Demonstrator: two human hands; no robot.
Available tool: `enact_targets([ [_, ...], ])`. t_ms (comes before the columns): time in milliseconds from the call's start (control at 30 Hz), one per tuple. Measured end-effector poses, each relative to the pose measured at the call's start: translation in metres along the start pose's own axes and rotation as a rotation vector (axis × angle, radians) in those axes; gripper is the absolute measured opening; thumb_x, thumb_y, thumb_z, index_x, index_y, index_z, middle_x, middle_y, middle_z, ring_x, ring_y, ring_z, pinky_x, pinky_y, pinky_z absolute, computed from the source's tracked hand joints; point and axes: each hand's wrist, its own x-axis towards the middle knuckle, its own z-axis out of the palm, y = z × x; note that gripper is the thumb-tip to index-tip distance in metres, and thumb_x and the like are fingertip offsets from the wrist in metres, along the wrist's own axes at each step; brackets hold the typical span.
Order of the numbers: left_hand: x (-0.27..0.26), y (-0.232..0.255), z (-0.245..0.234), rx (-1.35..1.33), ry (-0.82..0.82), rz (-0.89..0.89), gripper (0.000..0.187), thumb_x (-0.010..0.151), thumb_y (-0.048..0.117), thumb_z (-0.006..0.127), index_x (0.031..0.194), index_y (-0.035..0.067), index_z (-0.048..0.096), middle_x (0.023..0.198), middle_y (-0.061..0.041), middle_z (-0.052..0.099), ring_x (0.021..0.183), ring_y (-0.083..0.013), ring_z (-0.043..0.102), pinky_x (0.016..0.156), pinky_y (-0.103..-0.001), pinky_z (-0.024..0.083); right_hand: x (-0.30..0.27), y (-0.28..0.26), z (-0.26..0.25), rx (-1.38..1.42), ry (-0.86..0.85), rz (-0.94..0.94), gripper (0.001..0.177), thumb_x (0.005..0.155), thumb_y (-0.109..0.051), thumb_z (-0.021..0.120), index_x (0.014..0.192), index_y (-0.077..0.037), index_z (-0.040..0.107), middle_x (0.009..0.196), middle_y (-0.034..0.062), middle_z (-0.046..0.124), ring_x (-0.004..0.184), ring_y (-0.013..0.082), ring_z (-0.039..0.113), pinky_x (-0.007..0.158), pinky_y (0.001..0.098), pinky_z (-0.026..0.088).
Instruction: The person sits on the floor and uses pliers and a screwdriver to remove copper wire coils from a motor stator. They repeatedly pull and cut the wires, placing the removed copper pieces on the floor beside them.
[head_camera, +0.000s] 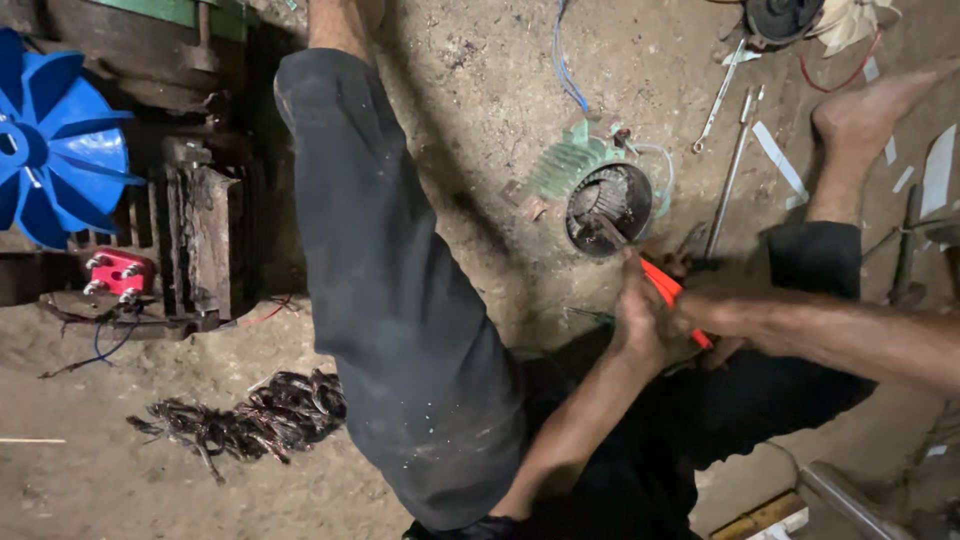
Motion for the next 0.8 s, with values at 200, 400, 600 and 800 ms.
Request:
enact_targets([
  [200,0.035,-0.012,-0.020,0.035,-0.125,0.236,0.070,0.096,0.076,0.040,0.121,0.015,0.065,0.110,-0.008,0.069,0.102,-0.0230,0.066,0.092,-0.042,0.052,-0.003,-0.002,0.020,0.082,0.033,-0.105,0.051,0.084,-0.013,0.059,0.134,-0.010,0.062,0.127,0.0155,0.070,0.118,0.0308,0.066,0.089,0.0498,0.058],
  [400,0.045,-0.007,-0.024,0.223,-0.220,0.496,0.041,0.101,0.050,0.070,0.108,0.010,0.064,0.090,-0.001,0.062,0.084,-0.0137,0.059,0.073,-0.033,0.051,0.001,0.008,0.032,0.207,0.047,-0.127,0.040,0.088,-0.015,0.058,0.128,-0.013,0.060,0.086,0.0165,0.064,0.071,0.0271,0.063,0.058,0.0426,0.056],
  [600,-0.014,0.011,0.001,0.271,-0.145,0.340,0.041,0.100,0.042,0.077,0.087,0.005,0.065,0.072,-0.004,0.063,0.052,-0.0144,0.056,0.047,-0.033,0.045,0.006,0.011,0.036,0.147,0.078,-0.078,0.038,0.097,-0.032,0.047,0.107,0.001,0.064,0.071,0.0135,0.070,0.055,0.0265,0.068,0.049,0.0384,0.056],
  [800,-0.016,0.014,-0.008,0.402,-0.384,0.148,0.051,0.095,0.045,0.076,0.070,0.004,0.060,0.055,-0.011,0.056,0.037,-0.0218,0.054,0.030,-0.035,0.040,0.022,0.019,0.047,0.103,0.095,-0.091,0.036,0.093,-0.024,0.052,0.105,0.007,0.064,0.077,0.0180,0.068,0.056,0.0280,0.068,0.050,0.0417,0.056],
])
